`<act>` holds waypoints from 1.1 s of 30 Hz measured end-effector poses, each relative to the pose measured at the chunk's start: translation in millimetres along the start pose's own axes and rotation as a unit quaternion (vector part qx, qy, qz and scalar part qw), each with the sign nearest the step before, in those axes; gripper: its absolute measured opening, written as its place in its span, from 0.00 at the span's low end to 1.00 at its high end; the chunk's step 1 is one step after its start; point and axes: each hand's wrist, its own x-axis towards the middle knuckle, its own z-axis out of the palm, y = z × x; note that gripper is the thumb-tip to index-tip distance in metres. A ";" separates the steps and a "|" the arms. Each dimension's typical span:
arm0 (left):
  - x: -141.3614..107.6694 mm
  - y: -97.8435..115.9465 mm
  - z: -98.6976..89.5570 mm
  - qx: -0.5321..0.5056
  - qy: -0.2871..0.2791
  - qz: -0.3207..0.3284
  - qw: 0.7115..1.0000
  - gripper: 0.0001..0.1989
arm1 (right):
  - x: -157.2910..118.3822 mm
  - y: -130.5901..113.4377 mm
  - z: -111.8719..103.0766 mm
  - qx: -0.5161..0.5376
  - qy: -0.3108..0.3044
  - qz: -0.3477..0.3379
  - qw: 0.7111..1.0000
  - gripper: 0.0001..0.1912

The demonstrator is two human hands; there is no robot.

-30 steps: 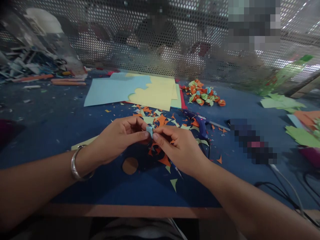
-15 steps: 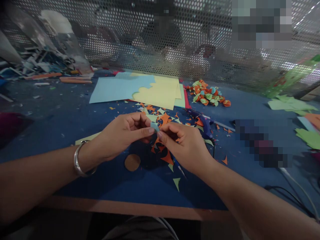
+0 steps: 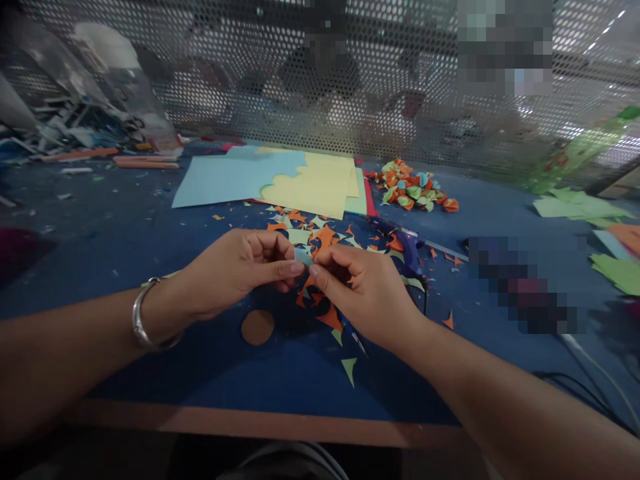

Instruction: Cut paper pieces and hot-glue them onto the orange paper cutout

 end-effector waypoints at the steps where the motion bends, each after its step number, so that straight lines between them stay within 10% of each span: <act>1: 0.2 -0.6 -0.6 0.005 0.001 0.002 1.000 0.08 | 0.3 0.6 0.0 0.001 -0.002 0.000 1.000 0.10; 33: 0.1 6.3 -3.4 0.112 0.003 -0.004 0.994 0.09 | 2.3 5.3 -1.2 0.027 -0.016 0.000 1.000 0.10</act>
